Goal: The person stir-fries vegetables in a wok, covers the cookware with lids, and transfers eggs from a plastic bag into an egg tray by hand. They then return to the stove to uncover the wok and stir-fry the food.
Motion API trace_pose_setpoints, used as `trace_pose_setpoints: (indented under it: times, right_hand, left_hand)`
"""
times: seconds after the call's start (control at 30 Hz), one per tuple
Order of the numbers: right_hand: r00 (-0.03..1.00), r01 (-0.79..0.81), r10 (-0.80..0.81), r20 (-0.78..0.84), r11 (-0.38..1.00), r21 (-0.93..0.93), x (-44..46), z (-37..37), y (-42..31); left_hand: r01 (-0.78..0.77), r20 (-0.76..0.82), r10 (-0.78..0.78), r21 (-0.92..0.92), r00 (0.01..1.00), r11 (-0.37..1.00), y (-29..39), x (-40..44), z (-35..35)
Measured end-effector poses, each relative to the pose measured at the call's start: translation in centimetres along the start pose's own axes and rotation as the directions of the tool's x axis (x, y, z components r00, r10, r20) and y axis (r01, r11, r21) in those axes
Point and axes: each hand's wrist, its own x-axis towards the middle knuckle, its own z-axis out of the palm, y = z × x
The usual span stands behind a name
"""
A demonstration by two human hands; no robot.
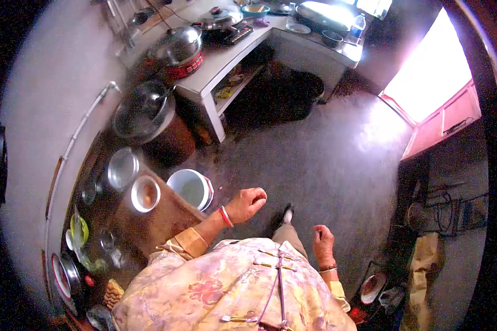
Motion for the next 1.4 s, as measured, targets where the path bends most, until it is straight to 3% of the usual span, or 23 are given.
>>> trace_pose_setpoints:
  times: [0.1,0.3,0.37,0.43,0.53,0.6,0.7,0.77,0.8,0.9,0.97,1.03,1.1,1.17,1.23,1.3,1.4]
  right_hand:
    - [0.998,0.058,-0.058,0.013,0.998,-0.021,9.0,-0.2,1.5]
    - [0.981,0.154,-0.153,0.115,0.988,0.005,31.8,1.1,1.5]
    - [0.975,0.109,-0.128,0.182,0.988,0.113,39.9,2.3,-0.6]
    - [0.905,0.369,-0.373,0.206,0.928,0.056,47.3,3.4,-2.7]
    - [0.796,0.528,-0.560,0.228,0.828,0.191,57.2,6.4,-7.9]
    - [0.761,0.543,-0.596,0.255,0.801,0.252,62.6,8.8,-12.9]
    - [0.723,0.548,-0.627,0.291,0.776,0.312,69.6,11.8,-20.2]
    - [0.713,0.542,-0.623,0.322,0.781,0.311,73.6,14.1,-24.5]
    - [0.714,0.523,-0.614,0.337,0.787,0.327,75.3,15.1,-26.4]
    - [0.692,0.569,-0.653,0.310,0.756,0.322,80.3,17.5,-29.3]
    - [0.676,0.622,-0.685,0.273,0.728,0.288,83.6,18.3,-31.6]
    - [0.703,0.593,-0.646,0.297,0.763,0.258,86.6,18.8,-33.6]
    - [0.711,0.591,-0.636,0.301,0.772,0.235,90.0,19.4,-35.1]
    - [0.706,0.578,-0.641,0.301,0.767,0.280,93.6,20.4,-36.1]
    - [0.688,0.587,-0.655,0.311,0.755,0.291,97.3,21.7,-36.6]
    - [0.617,0.639,-0.719,0.320,0.695,0.330,101.1,23.1,-37.0]
    - [0.565,0.670,-0.749,0.347,0.661,0.337,105.7,24.4,-37.3]
  left_hand:
    - [-0.066,-0.088,0.072,0.069,0.994,0.995,-2.4,8.2,-1.3]
    - [0.136,-0.198,-0.120,0.068,0.973,0.988,-4.6,22.3,-6.4]
    - [0.174,-0.266,-0.156,0.046,0.951,0.984,-5.3,26.5,-9.5]
    - [0.154,-0.374,-0.094,0.133,0.923,0.979,-6.5,29.9,-13.2]
    - [0.242,-0.458,-0.177,0.086,0.871,0.966,-7.3,34.0,-19.6]
    - [0.292,-0.501,-0.199,0.113,0.842,0.950,-7.5,36.7,-24.7]
    - [0.277,-0.588,-0.132,0.163,0.798,0.947,-9.8,41.0,-32.6]
    - [0.176,-0.618,-0.004,0.218,0.786,0.960,-13.2,44.3,-38.0]
    - [0.227,-0.623,0.019,0.313,0.782,0.922,-13.5,46.3,-40.9]
    - [0.339,-0.613,-0.101,0.285,0.783,0.897,-15.5,52.8,-48.7]
    - [0.226,-0.654,0.112,0.409,0.748,0.884,-18.7,57.9,-52.9]
    - [0.244,-0.671,0.164,0.471,0.723,0.848,-21.9,62.9,-56.6]
    - [0.296,-0.692,0.103,0.432,0.714,0.852,-26.0,67.9,-59.6]
    - [0.370,-0.709,0.320,0.635,0.629,0.678,-31.2,72.7,-61.9]
    - [0.564,-0.692,-0.114,0.468,0.713,0.681,-28.9,75.5,-63.5]
    - [0.637,-0.791,-0.140,0.360,0.596,0.682,-33.4,79.3,-64.3]
    - [0.731,-0.779,-0.249,0.352,0.575,0.585,-35.0,82.1,-65.2]
